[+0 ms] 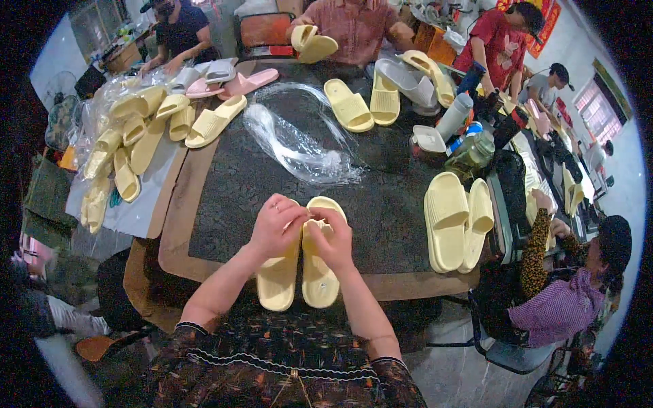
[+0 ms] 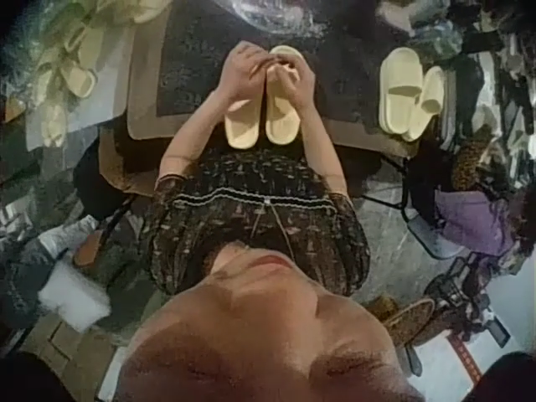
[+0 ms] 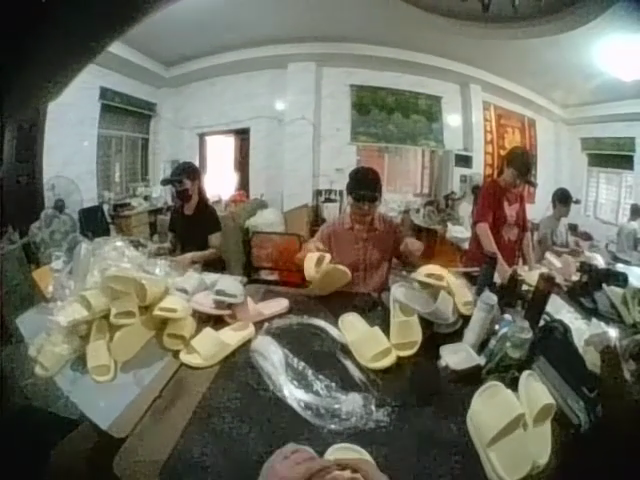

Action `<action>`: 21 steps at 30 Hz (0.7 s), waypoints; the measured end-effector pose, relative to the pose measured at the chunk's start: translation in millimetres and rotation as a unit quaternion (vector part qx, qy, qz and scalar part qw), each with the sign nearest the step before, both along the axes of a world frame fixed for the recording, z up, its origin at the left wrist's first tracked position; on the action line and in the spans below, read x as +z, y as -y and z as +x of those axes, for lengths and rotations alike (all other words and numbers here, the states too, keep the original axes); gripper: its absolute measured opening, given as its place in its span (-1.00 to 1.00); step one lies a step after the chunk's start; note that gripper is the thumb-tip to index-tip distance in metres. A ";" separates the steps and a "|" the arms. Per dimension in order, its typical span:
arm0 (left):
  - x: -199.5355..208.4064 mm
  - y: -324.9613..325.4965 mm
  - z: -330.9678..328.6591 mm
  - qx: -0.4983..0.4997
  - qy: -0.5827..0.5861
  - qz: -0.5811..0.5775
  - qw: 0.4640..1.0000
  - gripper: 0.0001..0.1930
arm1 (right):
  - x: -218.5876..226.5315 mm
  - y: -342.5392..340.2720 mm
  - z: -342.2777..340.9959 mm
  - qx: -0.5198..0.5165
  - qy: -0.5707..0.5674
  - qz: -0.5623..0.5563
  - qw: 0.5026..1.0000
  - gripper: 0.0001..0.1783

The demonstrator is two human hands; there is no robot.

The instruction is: Inspecting, trimming, and pairing foam slippers at a communal workbench.

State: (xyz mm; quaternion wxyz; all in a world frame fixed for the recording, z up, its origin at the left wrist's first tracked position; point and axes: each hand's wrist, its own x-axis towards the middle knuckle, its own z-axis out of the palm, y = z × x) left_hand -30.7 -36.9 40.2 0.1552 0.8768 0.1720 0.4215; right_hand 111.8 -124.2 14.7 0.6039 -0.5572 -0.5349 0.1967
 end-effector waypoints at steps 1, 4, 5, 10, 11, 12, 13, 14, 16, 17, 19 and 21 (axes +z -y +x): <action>-5.3 -4.2 7.1 0.011 0.024 -0.029 0.999 -0.87 | 2.6 -6.7 -6.2 -0.018 -0.048 -0.023 0.998 -0.76; -23.7 -10.1 17.7 0.031 0.068 -0.109 0.991 -0.87 | -16.3 -18.3 -6.6 -0.028 -0.157 -0.023 0.987 -0.80; -30.6 -7.8 18.6 0.040 0.087 -0.164 0.982 -0.86 | -22.7 -19.0 -4.8 -0.032 -0.177 -0.039 0.983 -0.81; -36.0 6.6 11.3 0.042 0.030 -0.183 0.982 -0.89 | -30.0 -10.4 -6.8 -0.062 -0.200 -0.016 0.978 -0.91; -35.2 8.8 10.2 0.040 0.033 -0.181 0.982 -0.89 | -31.2 -8.6 -7.9 -0.062 -0.196 -0.014 0.979 -0.91; -34.2 9.2 10.3 0.047 0.063 -0.223 0.972 -0.90 | -32.0 -8.7 -7.7 -0.071 -0.190 -0.021 0.979 -0.91; -34.4 9.5 10.3 0.052 0.092 -0.264 0.959 -0.91 | -33.1 -8.9 -7.4 -0.080 -0.184 -0.028 0.979 -0.91; -39.7 7.2 11.6 0.054 0.108 -0.271 0.955 -0.90 | -33.9 -9.8 -6.9 -0.068 -0.184 -0.035 0.980 -0.92; -45.3 4.8 9.2 0.043 0.108 -0.276 0.954 -0.90 | -33.5 -10.1 -10.9 -0.053 -0.175 -0.035 0.983 -0.93; -47.9 2.7 9.1 0.032 0.104 -0.283 0.953 -0.90 | -32.7 -11.0 -11.7 -0.039 -0.168 -0.039 0.984 -0.93; -45.9 3.5 9.7 0.022 0.107 -0.284 0.953 -0.90 | -30.4 -9.4 -10.4 -0.018 -0.168 -0.039 0.985 -0.93; -41.3 4.2 10.9 0.025 0.097 -0.252 0.963 -0.91 | -35.0 -12.6 -8.3 -0.039 -0.222 -0.040 0.974 -0.94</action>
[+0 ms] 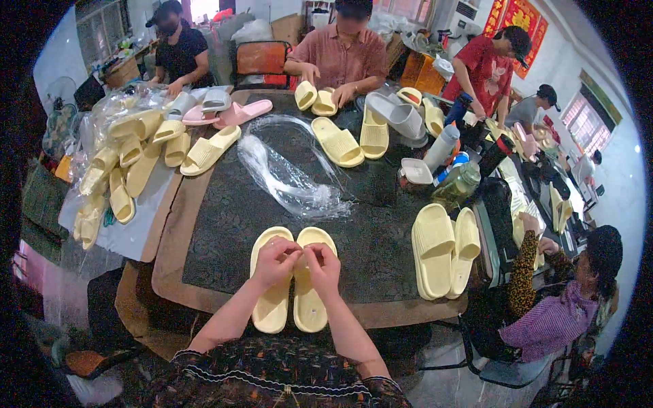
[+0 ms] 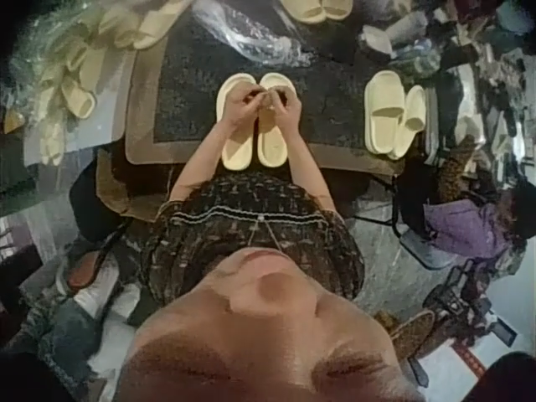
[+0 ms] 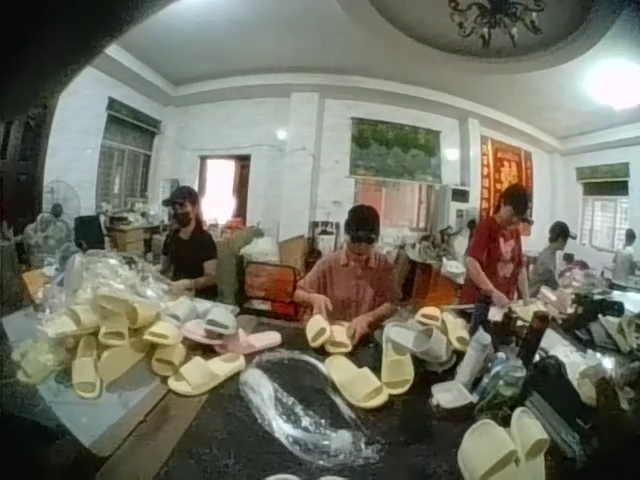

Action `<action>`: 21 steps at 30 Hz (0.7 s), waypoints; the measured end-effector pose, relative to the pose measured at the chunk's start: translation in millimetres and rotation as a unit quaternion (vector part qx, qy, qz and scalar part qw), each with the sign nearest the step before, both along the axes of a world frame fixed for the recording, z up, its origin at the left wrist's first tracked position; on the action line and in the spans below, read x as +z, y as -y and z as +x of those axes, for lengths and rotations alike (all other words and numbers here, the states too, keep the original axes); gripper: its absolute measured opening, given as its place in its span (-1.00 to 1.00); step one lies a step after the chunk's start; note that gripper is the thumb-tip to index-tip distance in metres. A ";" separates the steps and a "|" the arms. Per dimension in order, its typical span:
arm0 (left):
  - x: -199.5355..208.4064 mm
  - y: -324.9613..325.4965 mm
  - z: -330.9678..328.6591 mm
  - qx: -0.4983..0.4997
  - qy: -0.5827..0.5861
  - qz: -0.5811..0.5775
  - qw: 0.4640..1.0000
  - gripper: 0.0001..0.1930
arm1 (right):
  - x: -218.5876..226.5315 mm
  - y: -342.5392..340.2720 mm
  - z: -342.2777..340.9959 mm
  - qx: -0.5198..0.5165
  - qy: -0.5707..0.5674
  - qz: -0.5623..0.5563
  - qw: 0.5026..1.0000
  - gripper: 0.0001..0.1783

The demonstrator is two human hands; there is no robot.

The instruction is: Inspecting, trimming, and pairing foam slippers at a communal workbench.

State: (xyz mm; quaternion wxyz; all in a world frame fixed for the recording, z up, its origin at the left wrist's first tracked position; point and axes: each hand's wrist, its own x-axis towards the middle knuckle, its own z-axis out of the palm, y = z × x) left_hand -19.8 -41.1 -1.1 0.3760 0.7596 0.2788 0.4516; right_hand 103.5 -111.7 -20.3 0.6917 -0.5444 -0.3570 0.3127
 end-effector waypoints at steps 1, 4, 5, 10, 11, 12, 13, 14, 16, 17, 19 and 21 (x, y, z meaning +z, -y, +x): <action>1.9 0.1 0.4 0.001 -0.001 -0.001 1.000 -0.91 | -3.1 0.6 4.6 0.003 0.018 0.005 1.000 -0.90; 3.4 0.4 1.8 -0.009 -0.001 -0.006 1.000 -0.93 | -6.5 -0.9 6.7 -0.017 -0.024 0.028 0.999 -0.90; 2.4 0.6 2.6 -0.007 0.006 0.006 1.000 -0.93 | -7.5 0.0 8.2 -0.024 -0.006 0.014 1.000 -0.91; -1.1 -1.6 -0.3 -0.019 0.014 0.019 1.000 -0.94 | -3.5 2.5 5.8 -0.001 -0.041 0.029 0.999 -0.89; 0.2 0.1 -2.3 -0.022 -0.001 -0.008 1.000 -0.94 | -4.0 3.1 6.4 0.003 -0.032 0.033 0.999 -0.89; -0.9 -0.4 -2.6 -0.020 0.000 -0.009 1.000 -0.94 | -3.9 4.2 6.9 0.006 -0.024 0.037 0.999 -0.89; -3.3 -1.5 -2.7 -0.018 0.002 0.002 1.000 -0.94 | -4.5 5.0 7.5 0.007 -0.023 0.035 0.999 -0.89; -4.5 -2.1 -2.9 -0.016 0.004 0.012 1.000 -0.94 | -5.8 5.3 8.2 0.010 -0.039 0.029 0.999 -0.90; -2.5 -2.5 -3.0 -0.014 0.003 0.011 1.000 -0.94 | -8.7 4.1 9.8 0.017 -0.056 0.022 0.998 -0.90; -1.8 -2.6 -2.6 -0.015 0.001 0.011 1.000 -0.94 | -9.4 2.8 10.7 0.014 -0.061 0.028 0.998 -0.90; -3.3 -2.8 -2.8 -0.009 0.003 0.003 1.000 -0.94 | -9.3 1.2 10.6 0.015 -0.066 0.033 0.997 -0.90; -6.9 -4.5 -2.0 -0.003 0.013 0.004 1.000 -0.94 | -6.9 0.9 11.3 0.020 -0.056 0.014 0.998 -0.91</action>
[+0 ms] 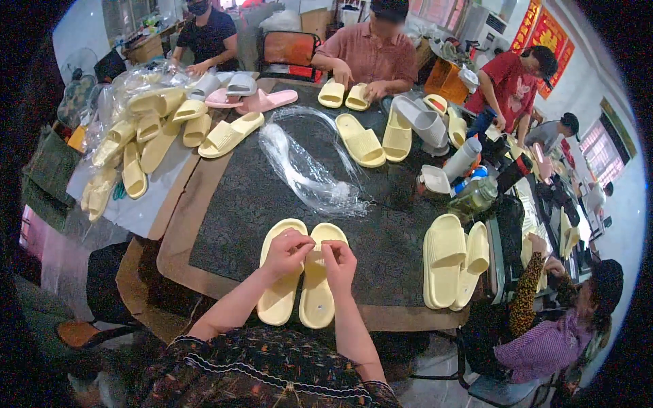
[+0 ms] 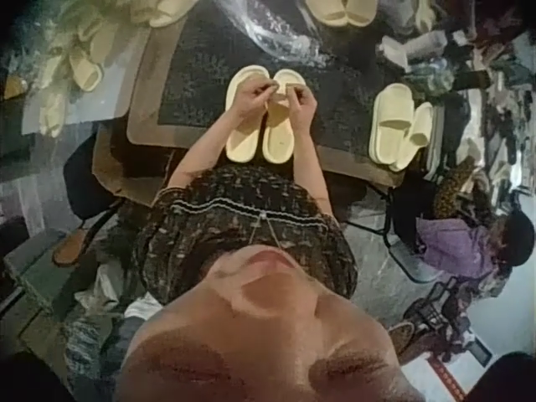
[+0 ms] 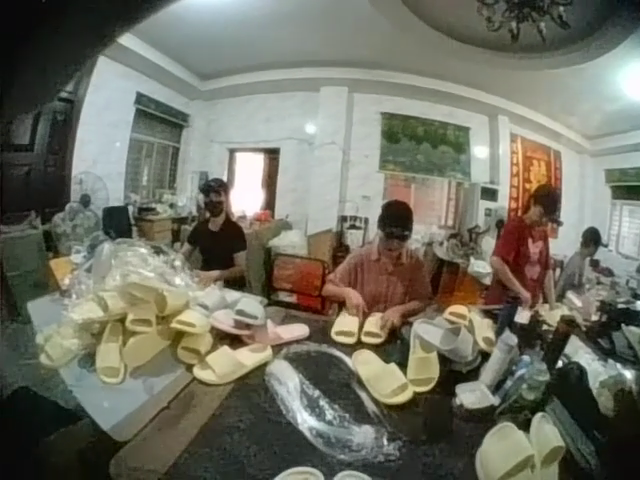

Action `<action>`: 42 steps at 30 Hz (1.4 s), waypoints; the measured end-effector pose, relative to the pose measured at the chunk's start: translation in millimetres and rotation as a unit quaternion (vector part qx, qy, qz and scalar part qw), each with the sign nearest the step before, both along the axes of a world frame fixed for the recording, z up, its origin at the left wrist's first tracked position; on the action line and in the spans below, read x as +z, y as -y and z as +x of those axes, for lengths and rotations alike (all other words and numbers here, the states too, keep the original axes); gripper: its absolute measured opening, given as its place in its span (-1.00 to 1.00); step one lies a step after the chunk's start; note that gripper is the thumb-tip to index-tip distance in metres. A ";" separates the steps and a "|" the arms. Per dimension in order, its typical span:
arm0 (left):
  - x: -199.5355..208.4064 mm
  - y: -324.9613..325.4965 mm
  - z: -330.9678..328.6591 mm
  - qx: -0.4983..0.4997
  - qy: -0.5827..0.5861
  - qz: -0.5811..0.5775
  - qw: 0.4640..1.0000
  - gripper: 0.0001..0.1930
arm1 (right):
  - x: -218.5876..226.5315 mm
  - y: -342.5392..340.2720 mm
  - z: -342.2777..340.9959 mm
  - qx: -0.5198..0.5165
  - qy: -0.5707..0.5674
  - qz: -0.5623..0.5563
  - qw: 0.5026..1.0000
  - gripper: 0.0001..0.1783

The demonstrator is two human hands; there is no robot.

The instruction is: Inspecting, trimming, and pairing foam slippers at a communal workbench.

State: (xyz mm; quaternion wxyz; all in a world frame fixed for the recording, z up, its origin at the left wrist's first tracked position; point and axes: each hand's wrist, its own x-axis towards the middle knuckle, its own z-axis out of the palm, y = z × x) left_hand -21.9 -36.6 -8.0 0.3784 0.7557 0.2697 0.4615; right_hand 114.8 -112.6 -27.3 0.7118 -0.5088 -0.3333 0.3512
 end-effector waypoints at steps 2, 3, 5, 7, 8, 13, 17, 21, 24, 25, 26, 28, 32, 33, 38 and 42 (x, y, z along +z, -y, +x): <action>-3.0 -1.8 -1.3 -0.001 0.006 -0.012 1.000 -0.94 | 1.2 -0.8 0.5 0.010 0.012 -0.002 1.000 -0.91; -1.4 -2.1 -1.9 -0.006 0.013 -0.024 1.000 -0.94 | 2.2 -1.1 1.0 0.017 0.023 -0.004 1.000 -0.91; 2.8 1.1 -4.3 -0.006 0.003 -0.026 1.000 -0.93 | 6.8 0.8 0.5 0.016 0.025 -0.019 0.999 -0.91; 4.2 2.5 -2.9 -0.006 -0.005 -0.025 1.000 -0.93 | 7.3 1.3 2.4 0.014 0.030 -0.032 0.999 -0.91; 2.5 2.9 -1.3 -0.015 0.005 -0.024 1.000 -0.93 | 5.6 2.0 3.4 0.008 0.019 -0.028 0.999 -0.91; -0.5 5.5 -2.0 -0.014 0.016 -0.016 1.000 -0.92 | 1.7 2.5 -1.5 -0.008 0.005 -0.025 1.000 -0.91; 3.3 5.6 -3.5 -0.011 -0.004 -0.055 0.998 -0.92 | 2.0 4.4 0.7 0.004 0.015 -0.024 1.000 -0.92; 0.5 2.5 -3.3 -0.013 0.004 -0.018 1.000 -0.92 | 9.3 2.2 -0.1 0.022 0.035 -0.022 0.999 -0.93; 2.5 -0.9 -1.8 -0.019 -0.001 -0.030 0.999 -0.91 | 5.5 0.4 2.6 0.032 0.027 -0.014 0.999 -0.93; 0.6 -1.2 -0.9 -0.021 -0.002 -0.032 0.999 -0.91 | 4.3 0.2 2.9 0.030 0.026 -0.016 0.999 -0.93; -0.7 -1.4 0.6 -0.020 0.008 -0.038 0.999 -0.91 | 3.6 0.1 3.5 0.026 0.024 -0.019 0.999 -0.93; -0.5 0.3 1.8 -0.015 0.029 -0.057 0.998 -0.92 | 5.8 -0.1 1.5 0.021 0.021 -0.021 0.999 -0.93; 4.7 1.1 -2.2 -0.009 0.007 -0.046 0.999 -0.92 | 8.7 1.2 -2.0 0.020 0.008 -0.004 1.000 -0.93; 4.7 3.5 -2.3 -0.016 0.005 -0.054 0.998 -0.92 | 6.7 3.6 -0.6 0.023 0.013 -0.002 1.000 -0.93; 5.0 7.3 -4.0 -0.031 0.024 -0.080 0.996 -0.91 | 2.1 5.9 1.8 0.035 0.035 -0.023 0.998 -0.92; 0.0 4.0 -2.4 -0.020 0.008 -0.064 0.998 -0.91 | 12.4 4.7 -3.1 0.027 0.020 -0.024 0.999 -0.95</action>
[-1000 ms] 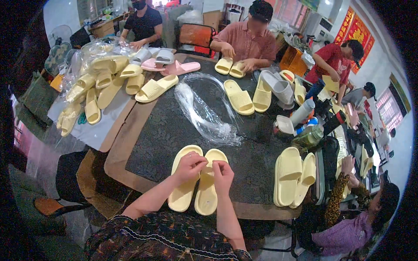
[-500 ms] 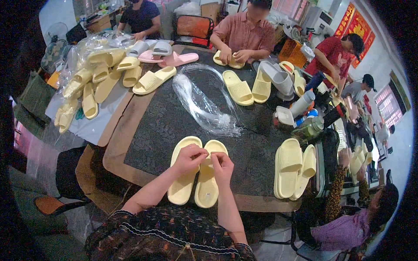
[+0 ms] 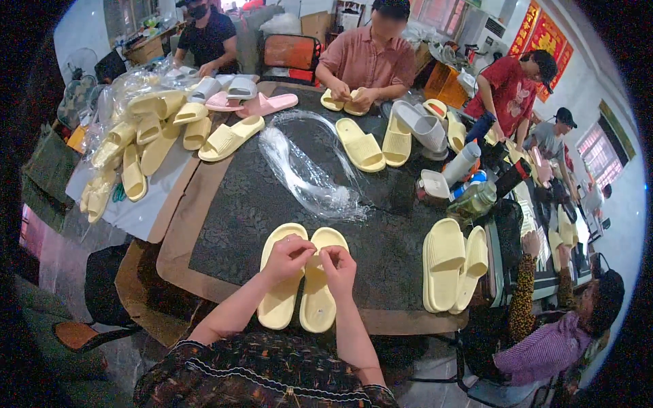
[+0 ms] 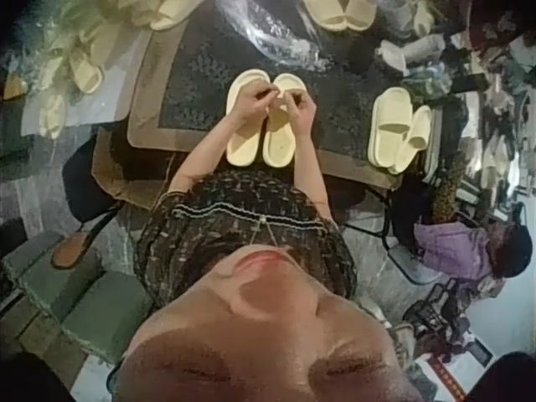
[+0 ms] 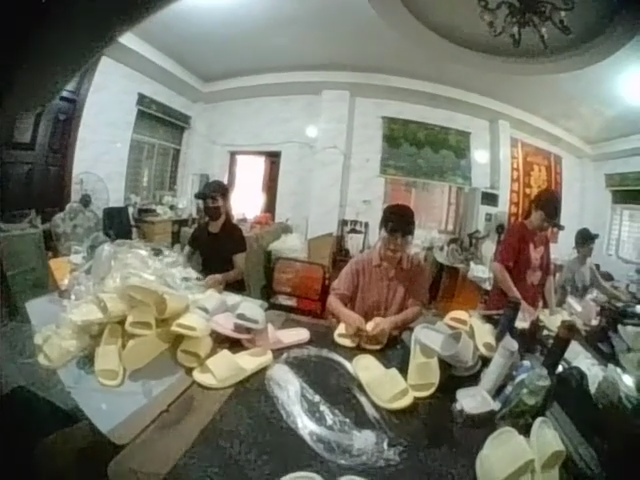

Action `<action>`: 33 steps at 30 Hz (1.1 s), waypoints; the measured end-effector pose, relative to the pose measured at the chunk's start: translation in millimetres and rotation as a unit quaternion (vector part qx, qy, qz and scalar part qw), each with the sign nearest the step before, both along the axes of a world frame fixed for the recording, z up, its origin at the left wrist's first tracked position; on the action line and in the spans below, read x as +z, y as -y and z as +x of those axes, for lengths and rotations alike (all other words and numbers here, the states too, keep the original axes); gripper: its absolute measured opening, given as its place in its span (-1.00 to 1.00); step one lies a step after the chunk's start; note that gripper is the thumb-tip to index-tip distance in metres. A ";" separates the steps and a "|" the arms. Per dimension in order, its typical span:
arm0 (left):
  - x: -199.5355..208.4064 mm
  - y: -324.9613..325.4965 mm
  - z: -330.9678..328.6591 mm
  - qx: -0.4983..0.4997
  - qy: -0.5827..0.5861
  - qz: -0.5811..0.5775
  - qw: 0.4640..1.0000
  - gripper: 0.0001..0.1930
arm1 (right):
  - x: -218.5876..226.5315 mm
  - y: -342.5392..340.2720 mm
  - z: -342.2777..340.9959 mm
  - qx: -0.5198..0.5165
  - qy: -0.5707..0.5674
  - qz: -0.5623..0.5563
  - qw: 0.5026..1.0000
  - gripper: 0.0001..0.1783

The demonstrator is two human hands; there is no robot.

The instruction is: Inspecting, trimming, and pairing foam slippers at a communal workbench.

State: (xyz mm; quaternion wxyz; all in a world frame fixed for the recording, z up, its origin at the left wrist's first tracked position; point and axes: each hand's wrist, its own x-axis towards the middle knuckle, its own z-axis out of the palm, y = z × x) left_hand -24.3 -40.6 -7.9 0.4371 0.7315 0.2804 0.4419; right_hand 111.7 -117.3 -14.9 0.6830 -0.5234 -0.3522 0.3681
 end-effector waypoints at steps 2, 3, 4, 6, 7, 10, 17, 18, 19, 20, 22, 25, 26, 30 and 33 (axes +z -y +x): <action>-0.5 -2.9 -0.3 -0.009 -0.008 -0.004 1.000 -0.91 | 1.1 -0.4 -0.4 -0.001 0.007 0.006 1.000 -0.94; -0.4 -4.4 0.5 -0.011 -0.009 -0.005 1.000 -0.91 | 0.8 -1.4 0.1 -0.004 0.006 0.005 1.000 -0.94; -0.3 -5.4 1.0 -0.008 0.000 0.007 1.000 -0.91 | -0.3 -2.3 0.6 0.001 0.003 0.008 1.000 -0.94; 0.3 -5.1 1.0 -0.010 -0.003 0.017 1.000 -0.92 | -5.0 -3.0 1.8 0.004 -0.001 0.011 1.000 -0.94; 0.2 -5.2 1.7 -0.012 -0.004 0.017 1.000 -0.92 | -8.5 -3.2 2.7 0.008 0.005 0.010 1.000 -0.94; 0.2 -4.7 1.7 -0.013 0.007 0.006 1.000 -0.92 | -11.5 -2.7 3.4 0.015 0.011 0.010 1.000 -0.93; 0.7 -0.7 -0.2 -0.008 -0.006 -0.011 1.000 -0.92 | -10.0 -2.8 1.1 0.007 0.022 0.003 1.000 -0.92; 2.3 0.1 -0.2 -0.006 -0.008 0.002 1.000 -0.92 | -9.0 -1.8 1.3 0.006 0.023 0.005 1.000 -0.92; 3.6 -0.2 0.2 -0.004 -0.010 0.015 1.000 -0.93 | -8.2 -0.9 1.6 0.013 0.014 -0.002 1.000 -0.92; 3.8 -2.1 1.0 -0.004 -0.010 0.016 1.000 -0.93 | -7.5 -1.0 2.2 0.019 0.006 -0.008 1.000 -0.93; 2.1 -3.5 1.9 -0.007 -0.010 0.050 0.999 -0.93 | -9.2 -1.4 3.2 0.015 0.016 -0.003 1.000 -0.92; 1.4 -2.6 2.5 -0.008 -0.013 -0.005 1.000 -0.92 | -7.2 -2.6 1.9 0.012 0.028 0.003 1.000 -0.92; 1.4 -2.2 2.0 -0.006 -0.013 -0.005 1.000 -0.92 | -6.4 -2.7 1.4 0.012 0.030 0.004 0.999 -0.92; -0.5 -2.3 2.8 0.000 -0.011 0.001 1.000 -0.92 | -7.8 -2.5 2.9 0.013 0.036 0.005 0.999 -0.92; 3.1 -1.0 2.8 0.003 -0.014 0.001 1.000 -0.92 | -7.3 -1.9 3.7 0.011 0.035 0.016 0.999 -0.91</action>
